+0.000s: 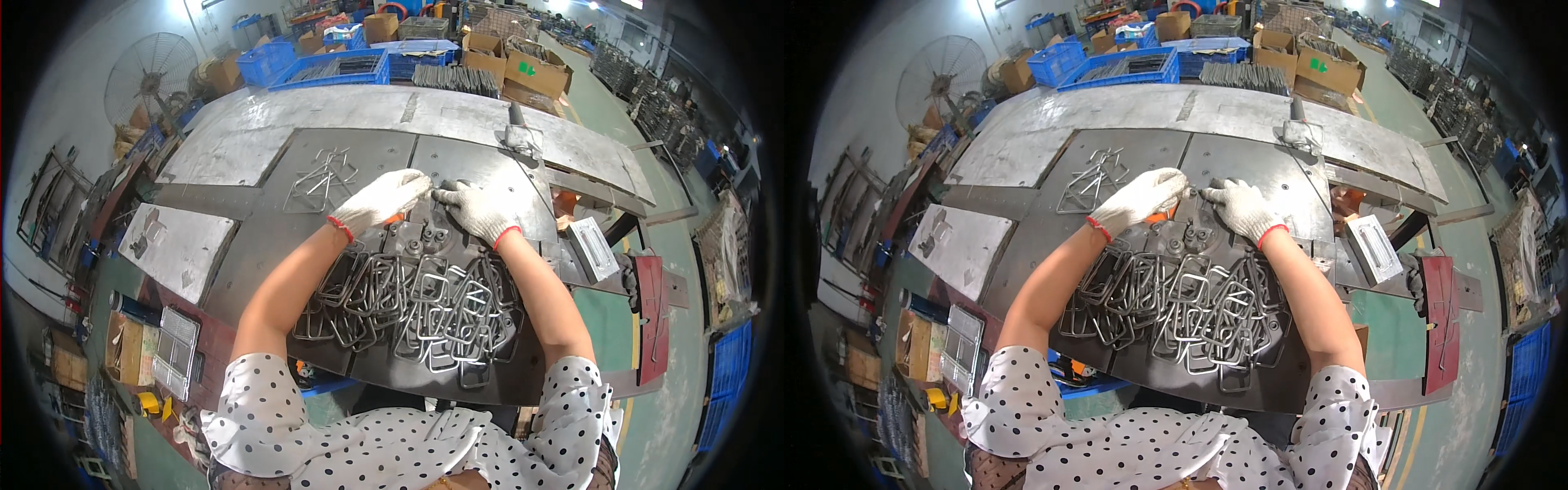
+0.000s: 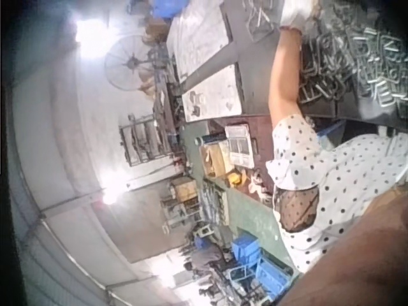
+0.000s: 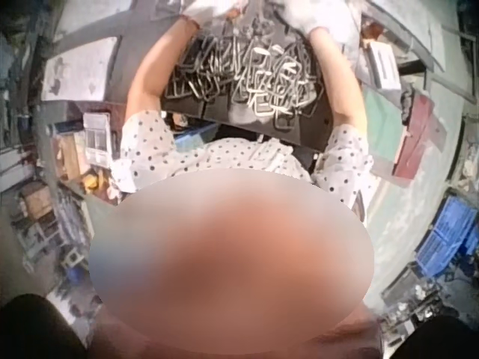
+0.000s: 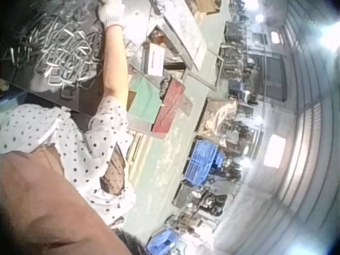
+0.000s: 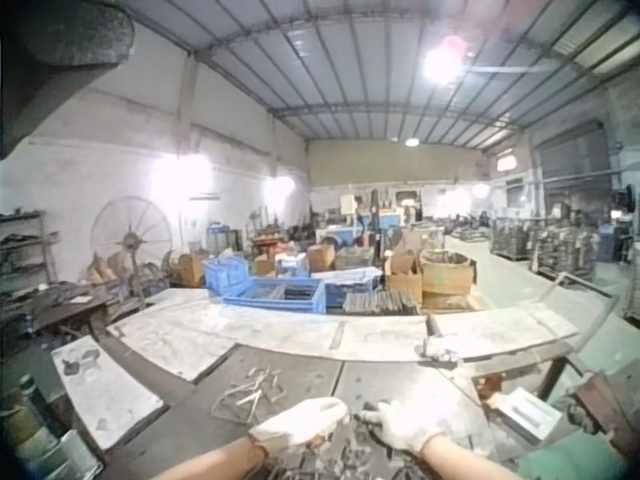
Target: The person bends metal wire pieces into buckles using a table bending fixture, takes off and puts on work gloves, and bends additional wire pieces on the fixture.
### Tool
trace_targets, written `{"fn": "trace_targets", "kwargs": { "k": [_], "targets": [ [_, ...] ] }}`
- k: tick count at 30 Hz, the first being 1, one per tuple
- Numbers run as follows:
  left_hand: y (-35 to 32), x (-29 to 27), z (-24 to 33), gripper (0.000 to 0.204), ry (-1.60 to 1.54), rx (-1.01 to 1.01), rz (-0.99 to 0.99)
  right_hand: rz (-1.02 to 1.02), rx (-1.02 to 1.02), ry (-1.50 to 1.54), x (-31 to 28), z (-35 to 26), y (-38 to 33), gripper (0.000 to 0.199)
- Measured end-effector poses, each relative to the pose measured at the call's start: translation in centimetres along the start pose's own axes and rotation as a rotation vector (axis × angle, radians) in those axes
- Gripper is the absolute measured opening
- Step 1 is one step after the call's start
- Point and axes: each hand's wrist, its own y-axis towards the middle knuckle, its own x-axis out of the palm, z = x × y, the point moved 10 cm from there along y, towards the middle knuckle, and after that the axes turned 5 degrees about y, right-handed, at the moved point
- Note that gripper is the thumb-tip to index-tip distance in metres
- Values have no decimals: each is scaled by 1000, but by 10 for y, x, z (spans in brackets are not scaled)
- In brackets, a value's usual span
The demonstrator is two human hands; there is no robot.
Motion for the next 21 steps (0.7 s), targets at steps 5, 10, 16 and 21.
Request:
{"fn": "trace_targets", "kwargs": {
  "k": [5,10,16,21],
  "targets": [
    [-1,3,10,40,76,-15,-6,4,-23,-24,3,9,0,43],
    [-1,0,-4,41,78,-62,-31,-17,-13,-23,3,5,1,43],
    [1,0,0,41,44,-33,-40,-19,-24,31,0,-1,4,43],
    [-27,-47,37,31,-225,54,394,-2,-20,27,-3,6,-4,42]
  ]
}}
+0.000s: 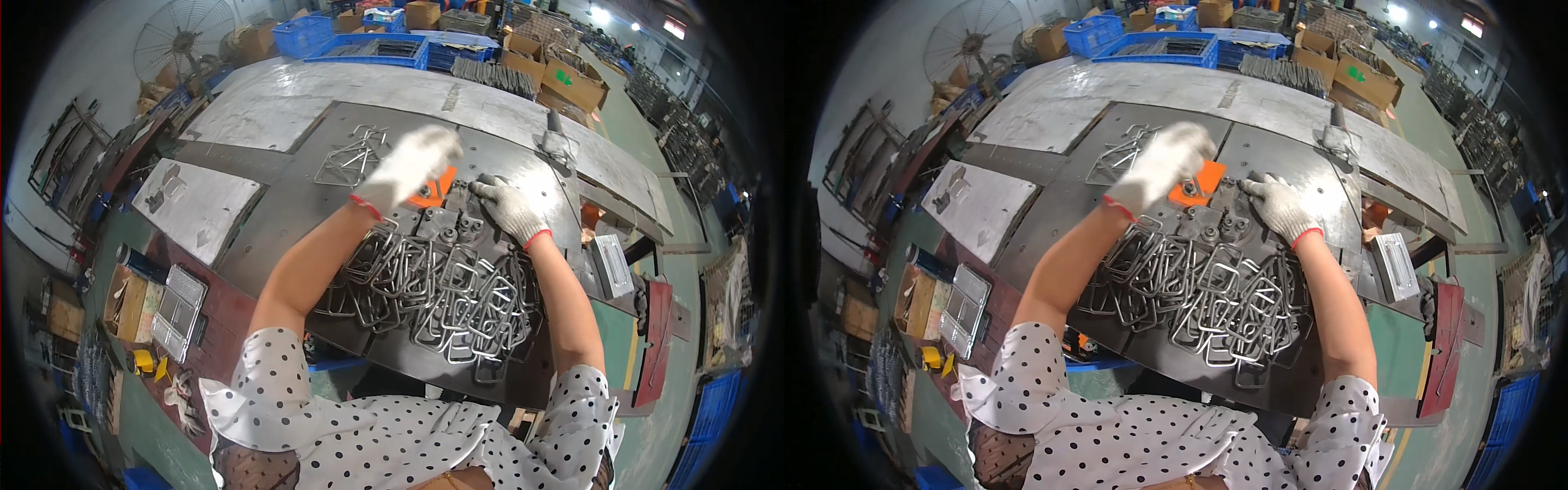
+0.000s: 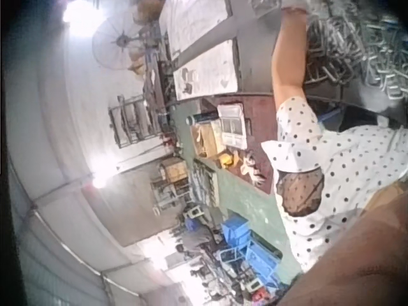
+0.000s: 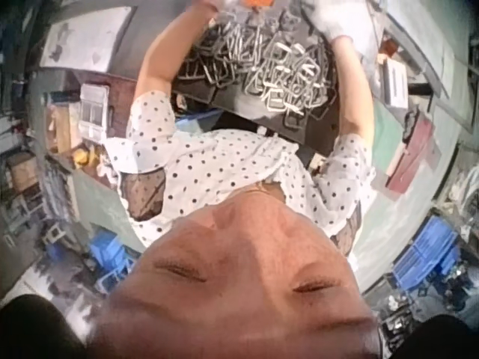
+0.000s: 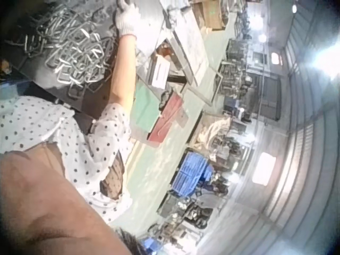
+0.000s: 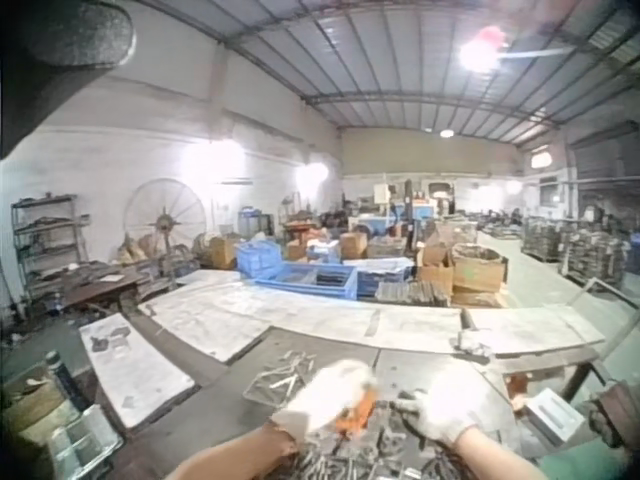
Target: The person bends metal wire pieces into buckles using a table bending fixture, takes off and puts on work gloves, and bends additional wire pieces on the fixture.
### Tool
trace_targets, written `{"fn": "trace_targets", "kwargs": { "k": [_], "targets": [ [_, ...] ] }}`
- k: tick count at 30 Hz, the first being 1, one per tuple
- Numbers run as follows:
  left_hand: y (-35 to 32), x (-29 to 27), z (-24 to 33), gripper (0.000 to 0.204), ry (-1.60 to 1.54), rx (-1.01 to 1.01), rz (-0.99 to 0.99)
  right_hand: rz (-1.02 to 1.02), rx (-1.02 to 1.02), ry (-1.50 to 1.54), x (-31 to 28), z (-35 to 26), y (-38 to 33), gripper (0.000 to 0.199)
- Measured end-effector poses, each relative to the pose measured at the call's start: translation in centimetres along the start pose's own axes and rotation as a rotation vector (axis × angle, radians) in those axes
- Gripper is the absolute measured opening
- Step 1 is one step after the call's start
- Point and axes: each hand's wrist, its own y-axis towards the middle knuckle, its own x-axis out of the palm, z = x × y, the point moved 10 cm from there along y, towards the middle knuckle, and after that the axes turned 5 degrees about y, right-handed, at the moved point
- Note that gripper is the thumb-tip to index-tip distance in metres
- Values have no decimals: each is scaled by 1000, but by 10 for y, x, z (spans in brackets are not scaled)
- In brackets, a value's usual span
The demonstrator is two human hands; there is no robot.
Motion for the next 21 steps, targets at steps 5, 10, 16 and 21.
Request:
{"fn": "trace_targets", "kwargs": {
  "k": [5,10,16,21],
  "targets": [
    [-18,-152,2,39,687,147,320,-36,9,-9,-1,-20,5,46],
    [-54,-197,-82,37,1274,167,232,-31,45,38,-5,-18,4,45],
    [-54,-139,-91,28,1430,198,118,-50,102,9,-6,0,1,50],
    [-49,-141,-107,27,1485,138,158,-29,67,24,-8,-12,1,52]
  ]
}}
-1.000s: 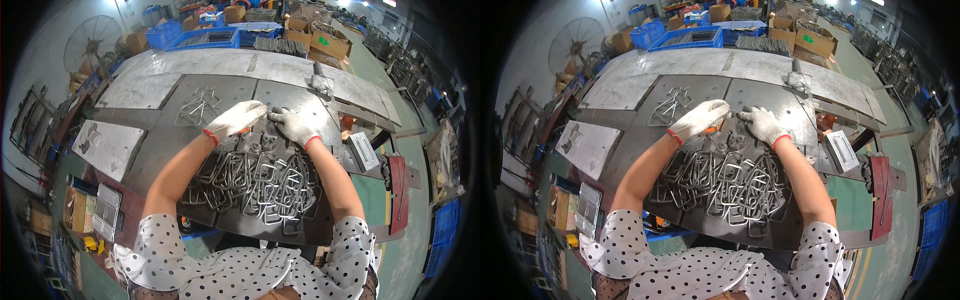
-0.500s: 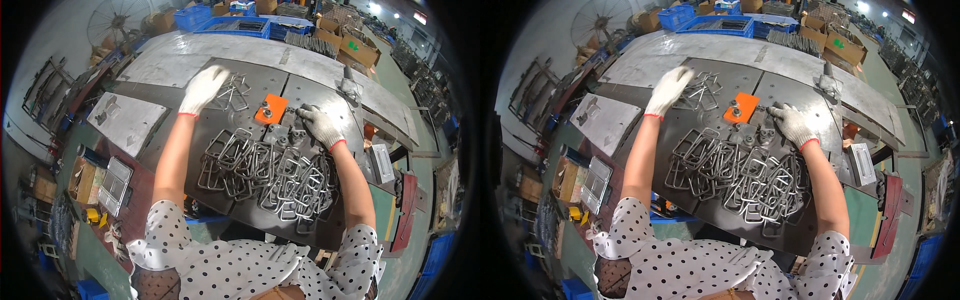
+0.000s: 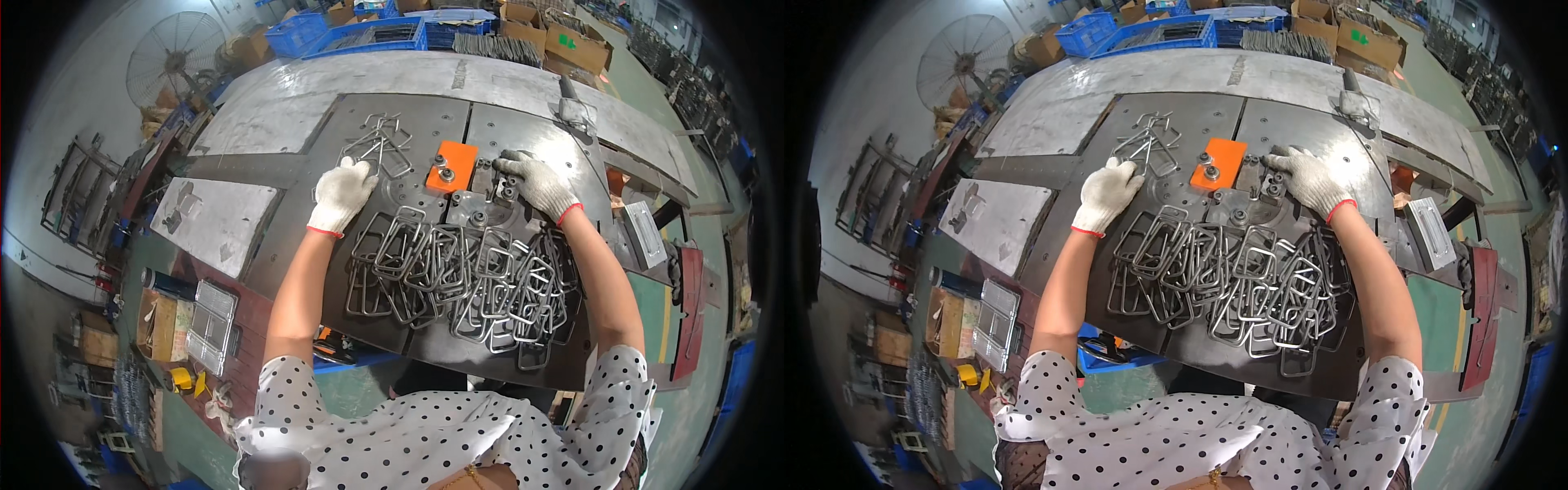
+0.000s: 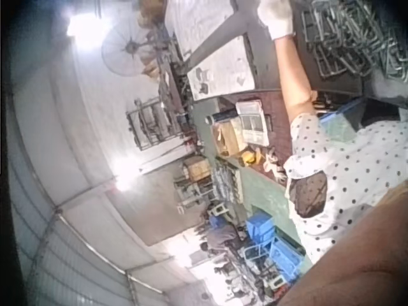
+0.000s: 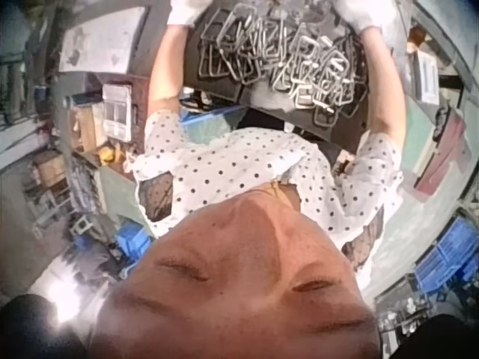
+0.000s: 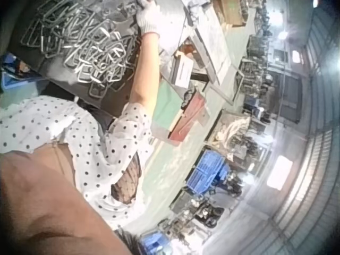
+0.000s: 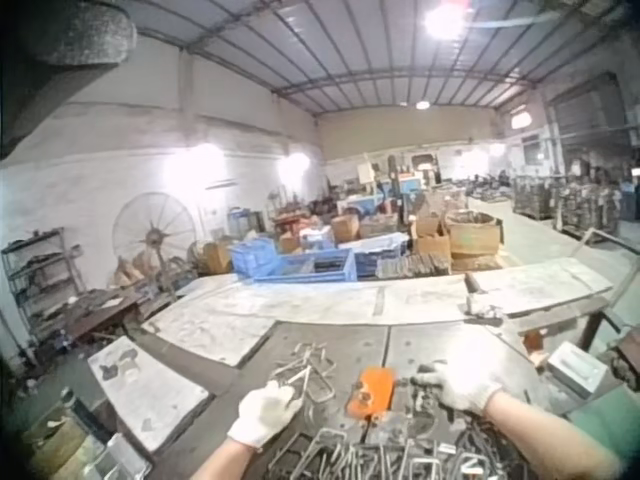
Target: The person bends metal wire pieces into buckles using a table bending fixture, takes off and puts on work gloves, and bends additional wire pieces on the fixture.
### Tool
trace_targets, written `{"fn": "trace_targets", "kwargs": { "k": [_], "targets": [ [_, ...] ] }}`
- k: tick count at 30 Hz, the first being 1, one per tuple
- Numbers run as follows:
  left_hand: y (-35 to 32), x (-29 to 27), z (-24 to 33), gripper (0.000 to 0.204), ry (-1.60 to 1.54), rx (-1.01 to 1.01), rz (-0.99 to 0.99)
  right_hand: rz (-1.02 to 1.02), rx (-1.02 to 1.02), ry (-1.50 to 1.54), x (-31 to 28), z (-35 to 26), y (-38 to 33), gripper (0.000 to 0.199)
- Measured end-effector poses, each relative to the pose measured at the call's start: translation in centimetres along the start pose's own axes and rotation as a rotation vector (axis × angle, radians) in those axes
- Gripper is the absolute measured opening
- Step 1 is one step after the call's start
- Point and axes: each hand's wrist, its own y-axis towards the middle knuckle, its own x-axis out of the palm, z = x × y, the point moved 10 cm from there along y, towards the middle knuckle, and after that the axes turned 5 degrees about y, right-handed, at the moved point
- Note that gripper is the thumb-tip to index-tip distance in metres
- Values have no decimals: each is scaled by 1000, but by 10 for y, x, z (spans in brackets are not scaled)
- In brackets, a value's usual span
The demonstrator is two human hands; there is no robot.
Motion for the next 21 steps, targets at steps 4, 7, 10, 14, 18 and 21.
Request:
{"fn": "trace_targets", "kwargs": {
  "k": [4,7,10,14,18,21],
  "targets": [
    [-2,0,4,25,-2,65,129,-1,8,5,-3,-7,-2,53],
    [-3,-8,8,26,-35,109,275,35,-38,-25,-7,-10,-3,54],
    [-5,-17,6,26,-111,143,424,8,-10,-19,-3,-11,-4,54],
    [-3,-15,8,22,-65,136,430,4,-29,22,-2,-11,0,56],
    [-10,-34,0,17,65,212,481,-7,-7,-21,-5,-9,-4,55],
    [-8,-27,-68,21,-156,-190,294,-1,-10,3,-6,-16,-5,53]
  ]
}}
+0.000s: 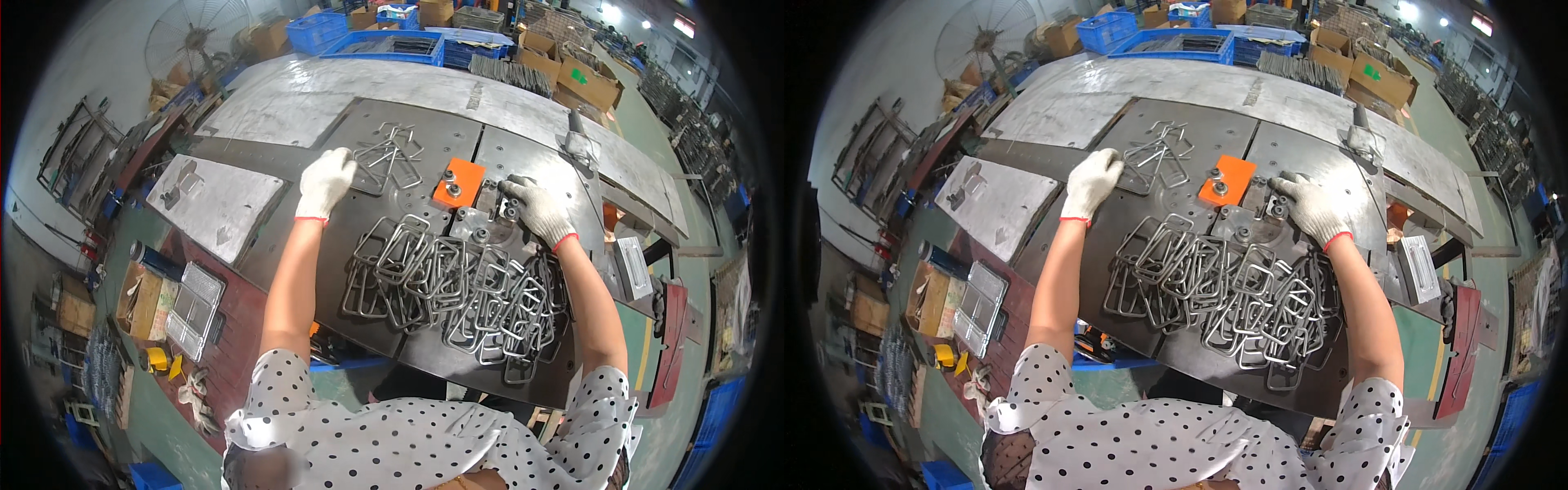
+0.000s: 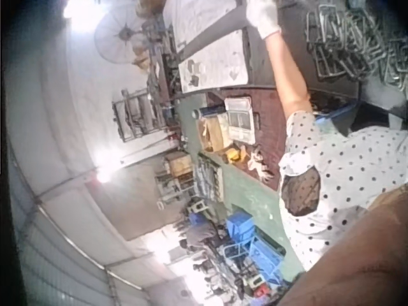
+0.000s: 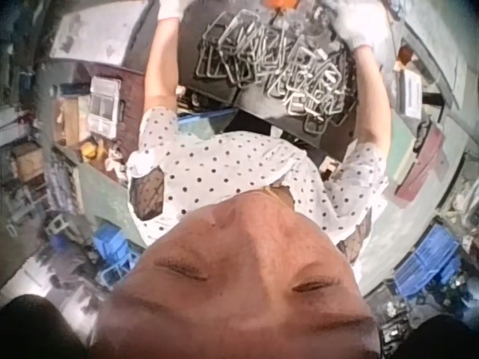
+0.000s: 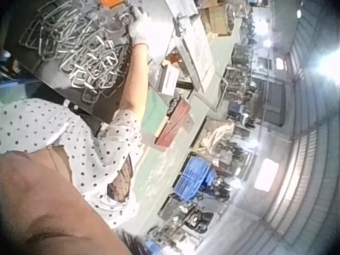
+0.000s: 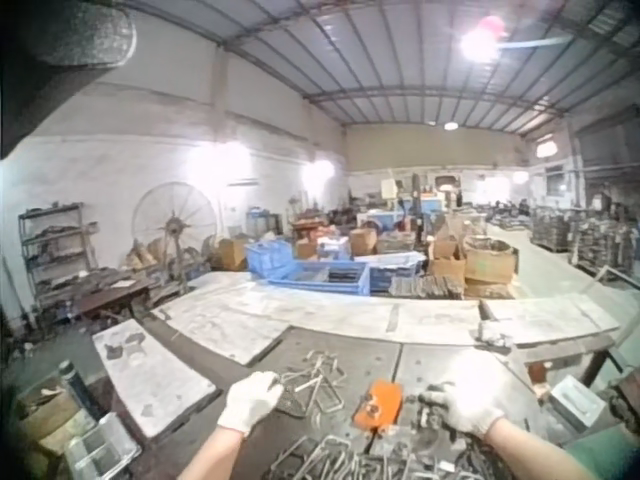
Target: The person bends metal wire pieces into buckles using a table bending fixture, takes off and puts on work gloves, and bends additional wire pieces on the fixture.
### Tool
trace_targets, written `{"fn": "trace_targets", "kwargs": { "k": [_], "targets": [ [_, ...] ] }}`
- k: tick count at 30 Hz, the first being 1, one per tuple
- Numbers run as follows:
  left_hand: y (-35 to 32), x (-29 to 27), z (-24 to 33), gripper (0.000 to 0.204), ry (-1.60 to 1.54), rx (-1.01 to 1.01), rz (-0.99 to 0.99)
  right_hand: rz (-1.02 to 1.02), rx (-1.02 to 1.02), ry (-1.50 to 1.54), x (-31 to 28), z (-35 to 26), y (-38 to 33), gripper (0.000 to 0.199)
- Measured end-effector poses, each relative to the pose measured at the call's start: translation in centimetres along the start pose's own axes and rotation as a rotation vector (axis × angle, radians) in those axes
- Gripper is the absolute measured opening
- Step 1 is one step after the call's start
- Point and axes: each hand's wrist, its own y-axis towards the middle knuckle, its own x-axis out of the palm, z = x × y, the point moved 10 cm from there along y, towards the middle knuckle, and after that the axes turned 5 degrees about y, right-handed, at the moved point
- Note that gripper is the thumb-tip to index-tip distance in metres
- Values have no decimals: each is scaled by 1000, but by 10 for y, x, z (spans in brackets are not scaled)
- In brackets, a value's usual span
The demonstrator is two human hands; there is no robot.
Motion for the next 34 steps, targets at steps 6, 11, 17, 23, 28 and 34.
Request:
{"fn": "trace_targets", "kwargs": {
  "k": [6,11,17,23,28,34],
  "targets": [
    [-8,12,-15,33,91,-61,-209,-6,7,14,-1,-4,1,49],
    [-21,4,45,30,-24,252,-270,4,10,7,2,1,1,47],
    [-24,25,77,27,116,238,-152,45,-40,-92,2,3,3,47],
    [-24,1,83,16,287,304,115,24,-3,-36,3,10,4,56],
    [-11,-52,35,16,431,123,323,10,-3,-41,6,16,12,54],
    [1,-55,-12,26,133,-78,200,-175,256,151,11,15,61,57]
  ]
}}
